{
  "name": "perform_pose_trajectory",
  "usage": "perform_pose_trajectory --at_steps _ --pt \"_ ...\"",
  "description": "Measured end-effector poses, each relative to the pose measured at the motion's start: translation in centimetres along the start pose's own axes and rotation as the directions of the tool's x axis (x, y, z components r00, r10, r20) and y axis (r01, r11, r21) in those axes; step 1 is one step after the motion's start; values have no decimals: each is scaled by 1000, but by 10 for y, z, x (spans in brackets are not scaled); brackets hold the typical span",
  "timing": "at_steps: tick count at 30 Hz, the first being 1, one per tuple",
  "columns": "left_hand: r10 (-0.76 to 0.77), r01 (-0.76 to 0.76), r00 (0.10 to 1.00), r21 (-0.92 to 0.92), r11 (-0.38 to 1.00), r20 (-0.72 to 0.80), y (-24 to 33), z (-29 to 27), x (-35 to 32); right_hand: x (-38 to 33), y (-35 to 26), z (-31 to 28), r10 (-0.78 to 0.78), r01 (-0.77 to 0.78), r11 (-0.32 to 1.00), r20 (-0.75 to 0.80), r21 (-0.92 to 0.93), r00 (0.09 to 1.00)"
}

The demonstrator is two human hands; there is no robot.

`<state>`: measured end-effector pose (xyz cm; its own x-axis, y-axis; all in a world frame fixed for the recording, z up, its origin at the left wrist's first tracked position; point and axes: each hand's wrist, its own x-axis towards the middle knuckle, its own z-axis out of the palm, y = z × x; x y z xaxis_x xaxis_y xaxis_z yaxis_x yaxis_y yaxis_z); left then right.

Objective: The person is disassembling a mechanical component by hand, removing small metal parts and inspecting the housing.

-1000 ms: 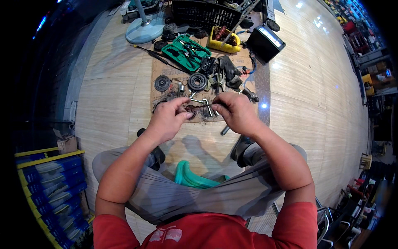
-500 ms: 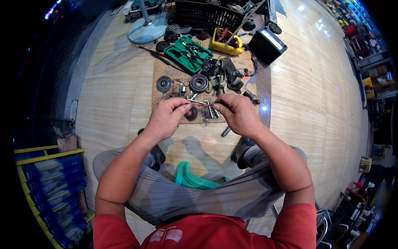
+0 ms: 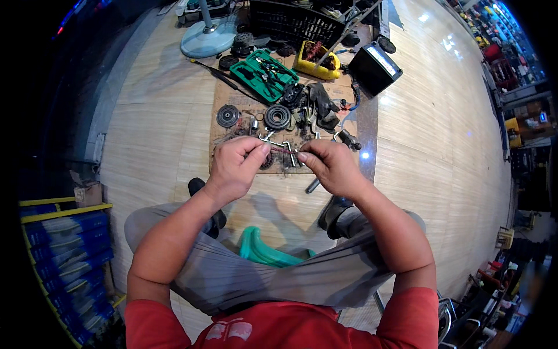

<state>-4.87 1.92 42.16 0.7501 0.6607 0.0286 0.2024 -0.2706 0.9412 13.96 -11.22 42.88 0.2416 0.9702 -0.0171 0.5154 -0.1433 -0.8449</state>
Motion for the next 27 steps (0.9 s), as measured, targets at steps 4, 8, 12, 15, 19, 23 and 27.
perform_pose_trajectory --at_steps 4,8,12,15,19,23,27 --pt "91 -87 995 106 991 -31 4 1 2 -2 -4 0 -82 78 993 -43 -87 996" --pt "151 -141 987 155 978 -54 5 -4 2 -2 -9 8 -30 27 993 -29 -115 999" --pt "86 -82 996 116 990 -30 4 -2 2 1 -1 7 5 -7 998 -30 -66 1000" --pt "46 -46 999 98 994 2 3 -2 2 0 2 6 -61 58 996 -47 -61 997" --pt "139 -138 990 143 980 3 2 0 2 -1 -4 5 -72 69 987 -21 -144 997" --pt "165 -161 986 169 972 -8 8 0 3 -1 -3 8 -85 80 966 -11 -245 996" --pt "25 -24 1000 120 992 -1 2 -1 5 1 -1 5 -49 52 985 23 -164 999"
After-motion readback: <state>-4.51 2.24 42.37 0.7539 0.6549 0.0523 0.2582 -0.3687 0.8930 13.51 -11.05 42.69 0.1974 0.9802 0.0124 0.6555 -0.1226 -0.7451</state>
